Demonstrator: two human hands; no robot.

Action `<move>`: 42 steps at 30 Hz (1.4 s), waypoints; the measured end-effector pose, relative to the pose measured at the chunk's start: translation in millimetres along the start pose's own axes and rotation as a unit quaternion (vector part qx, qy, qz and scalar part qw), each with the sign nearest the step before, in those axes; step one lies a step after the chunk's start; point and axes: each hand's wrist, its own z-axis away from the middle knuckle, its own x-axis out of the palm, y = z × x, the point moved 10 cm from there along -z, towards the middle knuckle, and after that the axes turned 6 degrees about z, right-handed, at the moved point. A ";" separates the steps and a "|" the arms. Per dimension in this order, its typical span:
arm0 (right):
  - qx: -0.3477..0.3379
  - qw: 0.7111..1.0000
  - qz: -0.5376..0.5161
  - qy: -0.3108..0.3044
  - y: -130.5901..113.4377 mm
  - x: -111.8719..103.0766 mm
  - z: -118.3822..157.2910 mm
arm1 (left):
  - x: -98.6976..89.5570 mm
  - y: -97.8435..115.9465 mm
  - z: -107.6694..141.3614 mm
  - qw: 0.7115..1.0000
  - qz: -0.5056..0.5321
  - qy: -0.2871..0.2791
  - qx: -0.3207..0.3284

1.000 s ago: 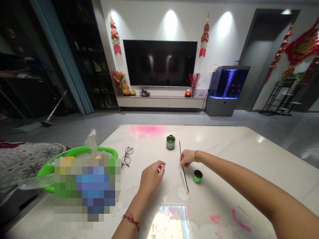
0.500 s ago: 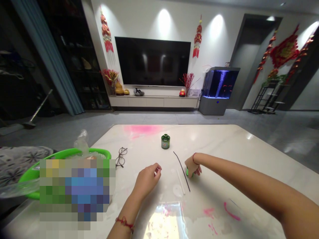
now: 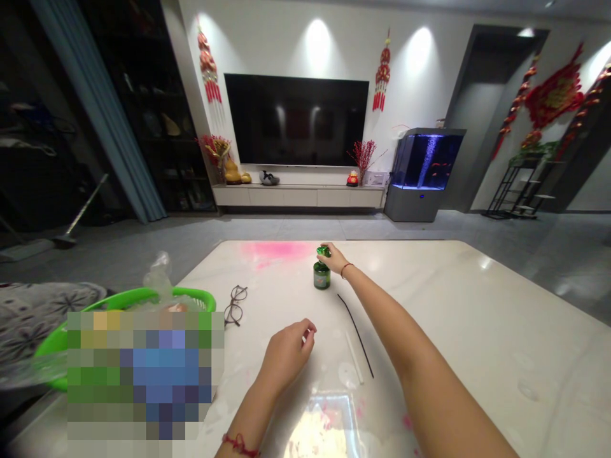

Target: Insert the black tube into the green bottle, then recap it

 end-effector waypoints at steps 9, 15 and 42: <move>0.009 1.000 0.011 0.025 23.0 15.8 10.7 | -2.4 6.2 1.7 1.000 0.012 0.000 0.013; 0.046 0.997 0.056 0.020 28.1 25.4 25.7 | 6.0 8.7 3.3 1.000 0.023 -0.010 0.009; 0.040 0.906 -0.410 -0.094 -85.2 -6.2 178.1 | -2.6 -11.6 -4.2 0.903 0.395 0.155 -0.074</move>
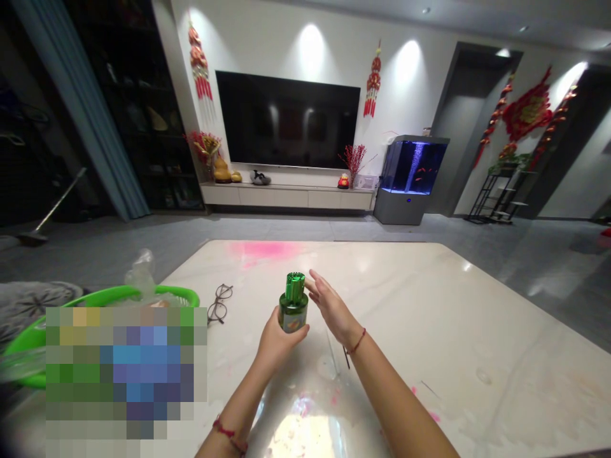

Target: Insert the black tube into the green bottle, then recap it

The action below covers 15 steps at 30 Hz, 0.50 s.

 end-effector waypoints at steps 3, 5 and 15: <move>0.012 1.000 0.005 -0.006 -3.3 -2.8 4.8 | 2.2 -3.1 -1.3 1.000 -0.013 -0.004 -0.003; 0.017 1.000 0.006 0.002 -5.1 -7.0 9.2 | 3.2 -5.1 -2.1 1.000 -0.017 -0.002 -0.007; 0.000 0.992 -0.064 0.112 -20.1 -44.6 18.8 | -2.6 1.4 -2.4 0.999 -0.023 0.027 -0.002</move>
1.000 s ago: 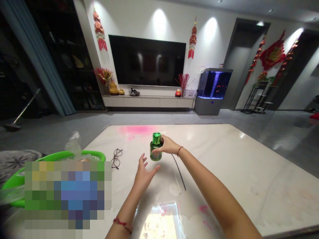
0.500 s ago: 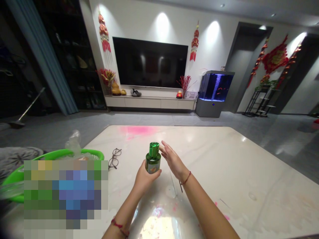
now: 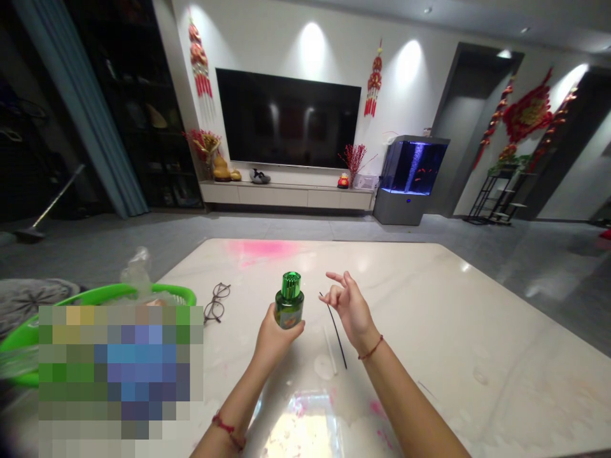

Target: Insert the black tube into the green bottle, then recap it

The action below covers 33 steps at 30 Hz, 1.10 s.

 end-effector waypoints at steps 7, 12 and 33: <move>0.044 0.995 0.050 -0.072 23.0 24.6 2.6 | 10.5 -0.4 8.1 1.000 0.002 -0.026 -0.005; -0.026 0.991 0.118 0.058 11.4 -11.6 -3.6 | 10.5 -2.8 10.0 0.999 0.023 -0.023 -0.023; 0.003 0.923 0.381 -0.052 58.5 -32.4 -2.4 | 32.9 -36.4 10.3 0.991 -0.046 -0.125 0.028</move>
